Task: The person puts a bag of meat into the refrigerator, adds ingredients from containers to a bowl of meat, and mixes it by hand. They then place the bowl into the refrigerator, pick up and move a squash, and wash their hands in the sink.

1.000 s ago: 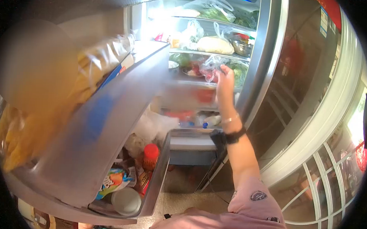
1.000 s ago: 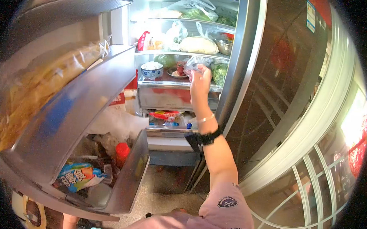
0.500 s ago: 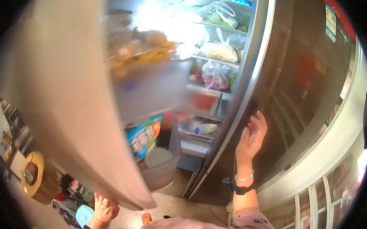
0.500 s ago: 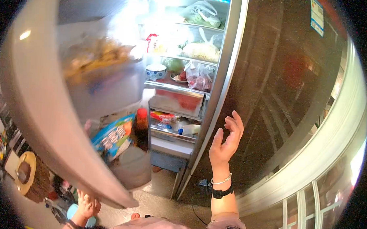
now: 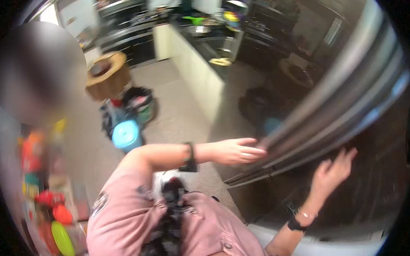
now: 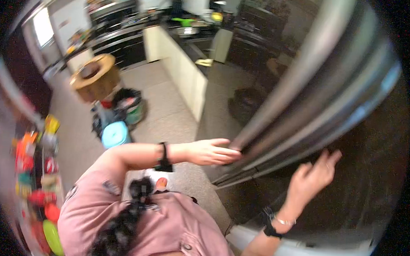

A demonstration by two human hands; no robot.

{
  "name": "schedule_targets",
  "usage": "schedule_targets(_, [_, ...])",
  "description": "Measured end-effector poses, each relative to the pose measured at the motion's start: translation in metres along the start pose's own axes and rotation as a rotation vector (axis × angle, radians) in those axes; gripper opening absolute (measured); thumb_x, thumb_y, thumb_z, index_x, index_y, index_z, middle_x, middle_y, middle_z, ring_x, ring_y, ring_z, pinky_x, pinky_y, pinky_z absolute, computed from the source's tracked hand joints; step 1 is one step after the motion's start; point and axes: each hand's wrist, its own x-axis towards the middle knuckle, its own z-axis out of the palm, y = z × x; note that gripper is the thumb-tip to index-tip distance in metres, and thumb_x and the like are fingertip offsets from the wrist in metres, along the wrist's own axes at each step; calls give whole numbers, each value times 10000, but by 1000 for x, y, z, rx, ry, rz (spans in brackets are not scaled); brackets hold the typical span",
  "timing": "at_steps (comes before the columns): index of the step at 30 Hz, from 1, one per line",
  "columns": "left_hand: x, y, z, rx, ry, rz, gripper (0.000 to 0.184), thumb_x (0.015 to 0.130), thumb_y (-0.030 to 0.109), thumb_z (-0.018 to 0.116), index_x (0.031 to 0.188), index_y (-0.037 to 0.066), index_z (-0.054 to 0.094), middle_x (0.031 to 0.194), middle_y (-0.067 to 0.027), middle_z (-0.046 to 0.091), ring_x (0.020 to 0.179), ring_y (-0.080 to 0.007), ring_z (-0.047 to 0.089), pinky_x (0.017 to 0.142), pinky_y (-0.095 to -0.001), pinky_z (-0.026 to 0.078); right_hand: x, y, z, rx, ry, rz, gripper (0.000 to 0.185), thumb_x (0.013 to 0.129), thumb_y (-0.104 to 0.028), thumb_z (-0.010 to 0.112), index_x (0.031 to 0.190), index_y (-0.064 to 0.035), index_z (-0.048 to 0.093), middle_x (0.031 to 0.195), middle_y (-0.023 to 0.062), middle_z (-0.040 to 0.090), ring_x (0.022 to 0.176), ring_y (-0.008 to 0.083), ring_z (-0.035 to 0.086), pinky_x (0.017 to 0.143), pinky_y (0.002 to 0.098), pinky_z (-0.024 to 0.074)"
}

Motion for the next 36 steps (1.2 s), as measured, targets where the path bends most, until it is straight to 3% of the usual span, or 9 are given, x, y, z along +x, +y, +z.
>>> schedule_targets(4, [64,-43,36,2,250,80,458,869,207,420,1284,27,498,1464,-52,369,1412,-162,218,1149,-450,172,16,17,10,-127,-31,-31,576,828,-33,491,1392,-8,381,1504,209,244,1280,379,399,1052,448,299])
schedule_targets(9, [138,-81,72,160,322,66,314,845,197,474,1085,77,638,1393,-46,463,1404,-174,240,1137,-454,212,27,43,41,-90,-70,6,598,835,-29,514,1415,-62,374,1530,122,233,1272,324,403,1044,397,316])
schedule_targets(12, [109,-51,48,195,394,60,283,832,203,503,1046,97,655,1370,-42,488,1404,-177,234,1128,-475,224,20,-15,-15,-167,-51,-29,602,841,-30,518,1422,-103,381,1539,84,226,1265,310,410,1034,379,326])
schedule_targets(23, [127,-46,66,196,374,-69,206,794,192,557,907,103,704,1284,-30,560,1411,-191,207,1127,-539,197,22,5,10,-187,-46,-82,578,846,-56,525,1409,-89,400,1531,119,228,1299,278,403,1036,379,323])
schedule_targets(26, [121,-32,60,55,366,-111,224,804,178,541,903,61,703,1276,-93,560,1408,-236,221,1125,-585,158,24,3,11,-191,-35,-102,566,857,-89,522,1410,-94,400,1533,124,220,1305,291,392,1035,388,324])
schedule_targets(30, [60,0,50,-183,387,-127,223,809,171,522,870,23,676,1267,-206,522,1354,-346,301,1110,-623,134,24,-4,8,-155,-25,-93,522,878,-136,508,1393,-101,429,1527,129,238,1326,309,356,1050,418,314])
schedule_targets(31, [32,5,69,-231,459,-144,193,804,175,527,821,24,646,1172,-211,561,1299,-368,364,1099,-622,154,22,-6,9,-153,-27,-101,522,878,-136,508,1393,-101,429,1527,129,238,1326,309,356,1050,418,314])
schedule_targets(34, [-94,34,95,-200,197,-479,124,757,159,572,811,65,632,1003,-136,609,1243,-361,418,1064,-603,215,7,-17,10,-39,-138,-71,432,924,-163,481,1351,-96,481,1502,143,287,1329,315,350,1093,453,267])
schedule_targets(36, [-199,79,105,-241,-90,-879,212,703,60,602,910,77,646,935,-138,630,1035,-335,562,967,-506,378,-11,-46,14,243,-297,-60,382,911,-109,519,1290,-65,530,1381,158,447,1268,318,428,1055,426,330])
